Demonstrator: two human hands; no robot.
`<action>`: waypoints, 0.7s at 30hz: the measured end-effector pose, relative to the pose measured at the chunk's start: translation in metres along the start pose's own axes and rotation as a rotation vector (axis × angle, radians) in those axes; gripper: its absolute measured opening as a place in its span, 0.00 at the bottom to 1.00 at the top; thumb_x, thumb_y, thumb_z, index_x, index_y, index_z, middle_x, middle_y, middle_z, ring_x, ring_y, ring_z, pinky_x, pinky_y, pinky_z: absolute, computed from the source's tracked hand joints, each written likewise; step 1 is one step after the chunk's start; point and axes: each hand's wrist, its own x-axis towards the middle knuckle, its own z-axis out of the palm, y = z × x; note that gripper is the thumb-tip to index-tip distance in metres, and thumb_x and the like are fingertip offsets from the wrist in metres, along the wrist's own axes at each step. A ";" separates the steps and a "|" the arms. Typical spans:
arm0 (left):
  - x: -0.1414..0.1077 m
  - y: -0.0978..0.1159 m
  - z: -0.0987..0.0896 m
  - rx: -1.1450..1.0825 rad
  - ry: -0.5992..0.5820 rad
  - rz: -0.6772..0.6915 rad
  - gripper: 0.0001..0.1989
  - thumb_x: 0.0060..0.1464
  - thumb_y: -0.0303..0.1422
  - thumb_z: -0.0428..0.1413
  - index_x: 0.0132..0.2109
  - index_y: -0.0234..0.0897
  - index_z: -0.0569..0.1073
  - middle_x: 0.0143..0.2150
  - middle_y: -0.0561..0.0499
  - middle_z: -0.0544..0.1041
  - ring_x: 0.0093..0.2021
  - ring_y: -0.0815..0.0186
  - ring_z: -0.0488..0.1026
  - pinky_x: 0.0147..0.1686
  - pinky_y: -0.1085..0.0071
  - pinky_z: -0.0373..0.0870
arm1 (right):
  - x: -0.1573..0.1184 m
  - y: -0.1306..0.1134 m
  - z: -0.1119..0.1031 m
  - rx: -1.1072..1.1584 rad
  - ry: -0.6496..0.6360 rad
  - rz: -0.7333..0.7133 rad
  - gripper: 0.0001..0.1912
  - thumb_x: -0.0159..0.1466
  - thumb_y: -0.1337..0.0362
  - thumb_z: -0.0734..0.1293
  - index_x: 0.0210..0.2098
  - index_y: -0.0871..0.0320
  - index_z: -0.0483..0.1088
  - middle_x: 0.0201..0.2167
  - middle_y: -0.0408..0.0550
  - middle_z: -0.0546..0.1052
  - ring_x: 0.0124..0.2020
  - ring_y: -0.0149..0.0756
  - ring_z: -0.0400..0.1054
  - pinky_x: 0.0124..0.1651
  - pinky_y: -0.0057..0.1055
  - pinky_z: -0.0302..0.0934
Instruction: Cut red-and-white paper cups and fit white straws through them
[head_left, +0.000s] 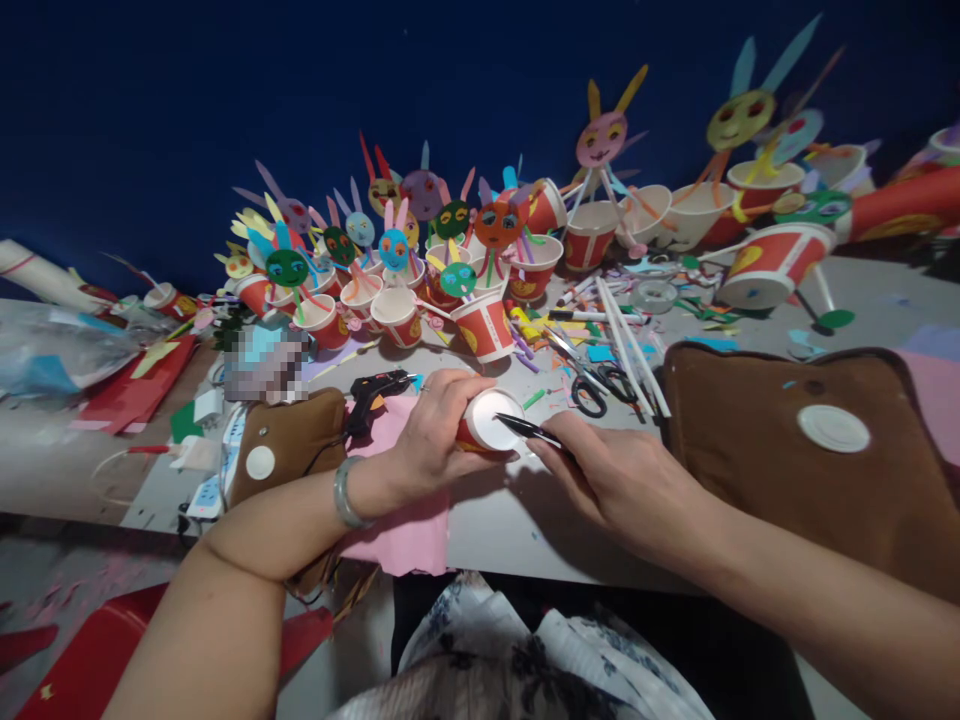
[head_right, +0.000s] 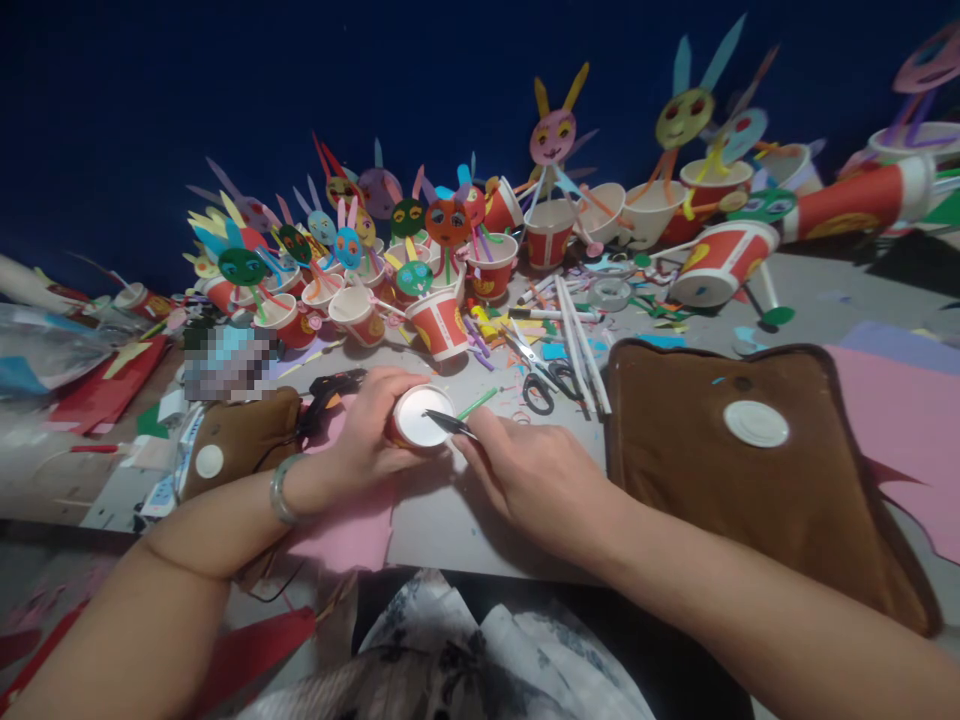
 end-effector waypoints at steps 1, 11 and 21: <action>0.000 -0.001 0.000 -0.007 -0.006 0.004 0.31 0.53 0.48 0.64 0.58 0.39 0.66 0.50 0.42 0.73 0.51 0.54 0.71 0.51 0.56 0.70 | 0.000 0.001 -0.001 -0.006 -0.003 -0.007 0.14 0.75 0.58 0.53 0.35 0.56 0.62 0.20 0.43 0.72 0.17 0.33 0.61 0.24 0.30 0.45; 0.005 -0.009 0.000 -0.080 -0.002 0.084 0.35 0.52 0.49 0.65 0.60 0.40 0.64 0.51 0.41 0.74 0.50 0.54 0.72 0.51 0.56 0.71 | -0.003 0.005 -0.003 -0.044 -0.019 -0.047 0.11 0.74 0.61 0.55 0.36 0.56 0.62 0.21 0.43 0.71 0.18 0.33 0.60 0.25 0.31 0.44; 0.006 -0.012 0.001 -0.152 0.029 0.077 0.35 0.49 0.47 0.67 0.59 0.40 0.66 0.50 0.42 0.75 0.51 0.55 0.73 0.51 0.57 0.71 | -0.002 0.009 -0.005 -0.094 0.040 -0.064 0.16 0.75 0.59 0.54 0.35 0.58 0.65 0.19 0.43 0.70 0.17 0.31 0.60 0.23 0.30 0.43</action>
